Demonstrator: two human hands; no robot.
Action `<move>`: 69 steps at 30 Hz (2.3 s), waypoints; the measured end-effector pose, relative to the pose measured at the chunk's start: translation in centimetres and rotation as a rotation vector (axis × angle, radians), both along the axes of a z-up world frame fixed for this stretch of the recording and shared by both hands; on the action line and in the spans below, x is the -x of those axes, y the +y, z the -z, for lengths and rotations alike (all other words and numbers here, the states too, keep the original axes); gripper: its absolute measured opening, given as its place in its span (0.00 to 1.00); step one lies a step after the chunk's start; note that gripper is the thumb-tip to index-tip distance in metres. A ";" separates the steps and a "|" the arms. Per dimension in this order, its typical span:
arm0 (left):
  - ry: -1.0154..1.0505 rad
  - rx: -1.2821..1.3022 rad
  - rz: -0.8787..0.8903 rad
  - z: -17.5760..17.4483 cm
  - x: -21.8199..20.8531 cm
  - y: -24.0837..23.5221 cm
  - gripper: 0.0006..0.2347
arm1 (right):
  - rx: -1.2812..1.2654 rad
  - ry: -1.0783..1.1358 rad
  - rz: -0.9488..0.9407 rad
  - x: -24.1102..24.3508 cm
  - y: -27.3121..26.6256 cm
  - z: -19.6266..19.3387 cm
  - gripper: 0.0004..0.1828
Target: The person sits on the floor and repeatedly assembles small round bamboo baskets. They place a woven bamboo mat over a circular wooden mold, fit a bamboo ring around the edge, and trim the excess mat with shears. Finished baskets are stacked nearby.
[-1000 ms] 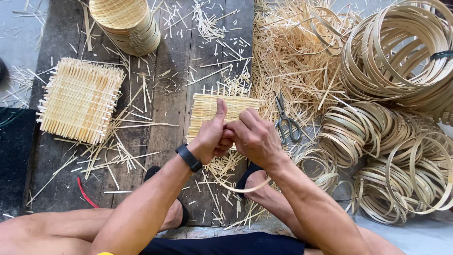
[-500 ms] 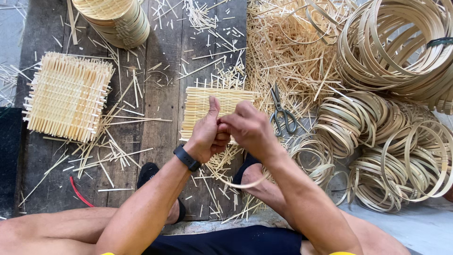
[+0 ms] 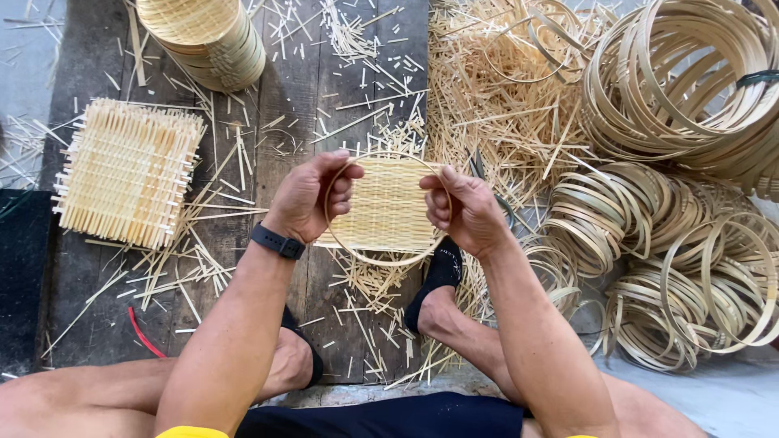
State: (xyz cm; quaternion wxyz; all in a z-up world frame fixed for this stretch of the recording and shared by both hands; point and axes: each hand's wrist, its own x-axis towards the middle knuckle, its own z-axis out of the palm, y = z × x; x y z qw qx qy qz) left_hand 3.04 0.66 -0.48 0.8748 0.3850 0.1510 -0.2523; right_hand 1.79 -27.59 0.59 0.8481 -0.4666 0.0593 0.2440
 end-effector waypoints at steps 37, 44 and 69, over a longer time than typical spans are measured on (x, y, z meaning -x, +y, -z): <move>-0.319 -1.392 -0.098 17.6 0.7 -2.4 0.04 | 1.406 -0.070 0.188 -0.6 1.3 15.6 0.08; -0.102 -1.404 0.005 16.9 0.1 -2.3 0.05 | 1.336 -0.004 0.170 -0.4 0.8 16.9 0.08; -0.070 -1.093 0.009 20.9 0.2 -0.1 0.07 | 1.272 0.010 0.124 -1.5 0.4 16.6 0.09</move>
